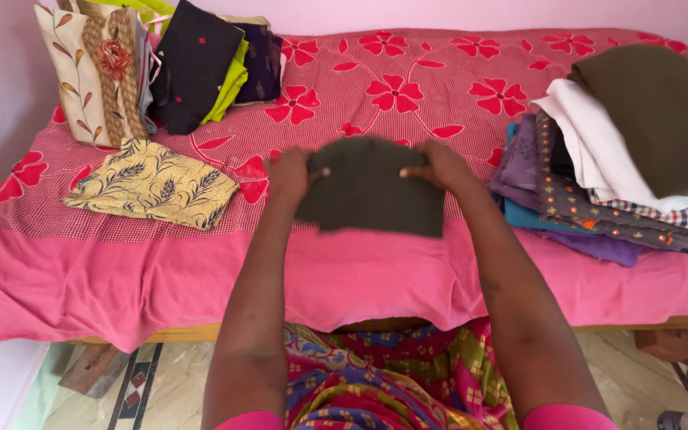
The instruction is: The person folds various pieces of clothing, including black, white, brown, and patterned items, one at a time on a bed and places them into a stack.
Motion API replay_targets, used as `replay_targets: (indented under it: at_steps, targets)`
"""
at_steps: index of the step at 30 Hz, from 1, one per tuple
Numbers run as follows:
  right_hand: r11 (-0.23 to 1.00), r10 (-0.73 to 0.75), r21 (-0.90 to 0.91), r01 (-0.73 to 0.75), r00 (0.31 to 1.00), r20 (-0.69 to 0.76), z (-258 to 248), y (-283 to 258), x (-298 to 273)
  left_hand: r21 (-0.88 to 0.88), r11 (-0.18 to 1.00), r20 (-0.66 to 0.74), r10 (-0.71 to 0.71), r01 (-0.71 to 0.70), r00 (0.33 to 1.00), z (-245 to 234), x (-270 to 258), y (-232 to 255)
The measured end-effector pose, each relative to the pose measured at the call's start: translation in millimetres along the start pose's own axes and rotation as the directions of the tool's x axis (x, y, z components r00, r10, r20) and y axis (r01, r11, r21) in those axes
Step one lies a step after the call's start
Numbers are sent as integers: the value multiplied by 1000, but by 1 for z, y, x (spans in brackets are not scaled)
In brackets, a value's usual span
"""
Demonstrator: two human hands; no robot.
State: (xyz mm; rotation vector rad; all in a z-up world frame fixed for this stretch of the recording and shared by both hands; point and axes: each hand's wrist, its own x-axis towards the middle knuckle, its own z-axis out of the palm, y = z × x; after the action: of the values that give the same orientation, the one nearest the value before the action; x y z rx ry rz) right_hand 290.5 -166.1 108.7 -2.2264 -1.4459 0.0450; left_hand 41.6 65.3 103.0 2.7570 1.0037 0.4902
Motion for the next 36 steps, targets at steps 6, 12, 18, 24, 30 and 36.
replay_targets:
  at_steps: [6,12,18,24,30,36]
  targets:
    - [996,-87,-25,83,947,-309,-31,-43,-48,-92,978,-350,146,-188,926,-29,-31,5]
    - [945,-324,36,324,946,-10,32,-50,-127,27,1000,443,-12,0,897,6,-110,-25]
    - [987,-163,27,161,966,202,21,-69,-137,268,963,312,-52,-35,949,-16,-124,-8]
    - [972,-235,-23,234,970,-66,99,-76,-88,-149,963,188,249,-223,950,67,-97,57]
    - [958,-2,-287,-23,996,-89,127,-44,-65,9,987,58,157,-158,986,101,-89,49]
    - [957,193,-215,-194,981,-26,118,-14,-44,39,999,47,-12,10,999,95,-64,29]
